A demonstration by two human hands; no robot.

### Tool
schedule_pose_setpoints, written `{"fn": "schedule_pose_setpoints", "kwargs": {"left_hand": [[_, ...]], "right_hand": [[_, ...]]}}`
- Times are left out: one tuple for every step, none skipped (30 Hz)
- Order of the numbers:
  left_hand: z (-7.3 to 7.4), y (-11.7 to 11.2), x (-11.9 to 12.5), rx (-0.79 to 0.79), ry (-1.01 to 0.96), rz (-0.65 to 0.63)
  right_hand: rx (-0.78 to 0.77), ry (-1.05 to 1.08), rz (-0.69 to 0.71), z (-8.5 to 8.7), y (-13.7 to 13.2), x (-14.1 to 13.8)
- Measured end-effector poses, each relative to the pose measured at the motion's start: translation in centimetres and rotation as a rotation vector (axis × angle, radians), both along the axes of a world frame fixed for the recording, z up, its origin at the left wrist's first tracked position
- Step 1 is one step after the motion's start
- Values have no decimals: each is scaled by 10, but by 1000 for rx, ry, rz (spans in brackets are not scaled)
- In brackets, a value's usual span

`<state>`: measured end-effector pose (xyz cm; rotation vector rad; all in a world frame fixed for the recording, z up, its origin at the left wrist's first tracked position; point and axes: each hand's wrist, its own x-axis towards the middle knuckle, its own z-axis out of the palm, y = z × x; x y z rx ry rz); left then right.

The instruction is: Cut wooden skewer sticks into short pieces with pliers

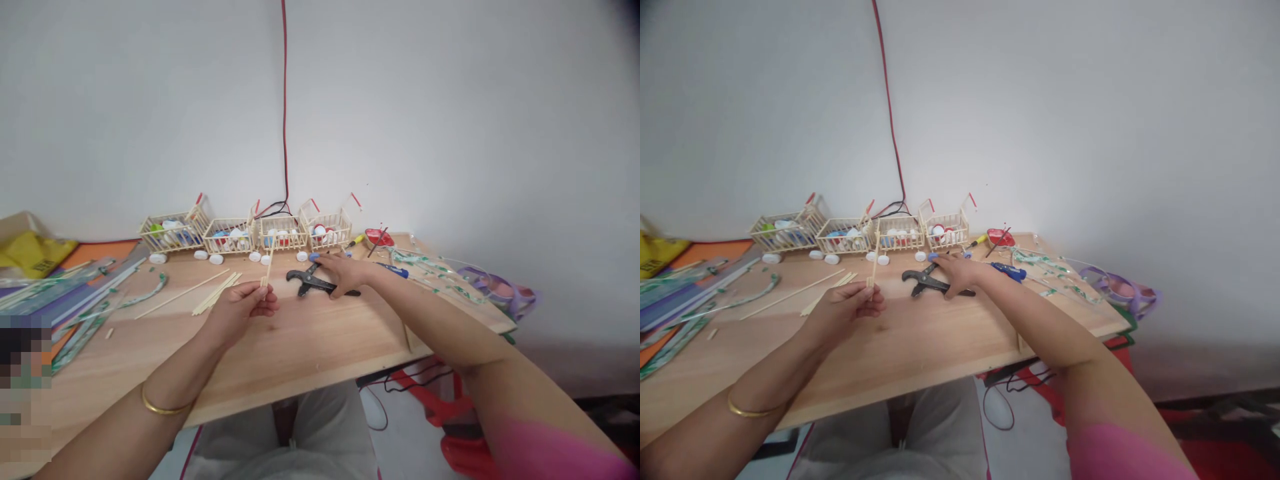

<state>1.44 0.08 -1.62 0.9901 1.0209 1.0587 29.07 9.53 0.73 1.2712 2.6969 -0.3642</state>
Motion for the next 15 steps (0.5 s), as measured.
{"fn": "schedule_pose_setpoints", "kwargs": {"left_hand": [[0, 0, 0, 3, 6, 8], [-1, 1, -1, 7, 12, 13], [-1, 1, -1, 15, 17, 18], [0, 1, -1, 25, 20, 18], [1, 0, -1, 35, 24, 21], [1, 0, -1, 44, 28, 24], [2, 0, -1, 52, 33, 29], [3, -1, -1, 59, 38, 38], [4, -1, 0, 66, 46, 51], [5, -2, 0, 74, 55, 67], [6, -2, 0, 84, 61, 82], [6, -2, -1, 94, 64, 96], [7, -2, -1, 105, 63, 113], [7, -2, -1, 114, 56, 130], [7, -2, -2, 124, 45, 148]], "right_hand": [[6, -33, 3, 2, 2, -3], [17, -60, -2, 4, 4, -5], [31, -80, -7, 6, 5, -7], [46, -93, -12, 7, 5, -9], [55, -98, -18, 8, 4, -10], [54, -96, -20, 9, 3, -10], [45, -87, -18, 9, 1, -10], [38, -71, -14, 8, -1, -10], [40, -50, -13, 7, -4, -9], [54, -25, -16, 6, -8, -8], [80, 4, -19, 5, -12, -8], [119, 40, -28, 5, -18, -8], [162, 81, -37, 5, -25, -8], [202, 132, -50, 6, -32, -9], [240, 193, -71, 6, -40, -11]]}}
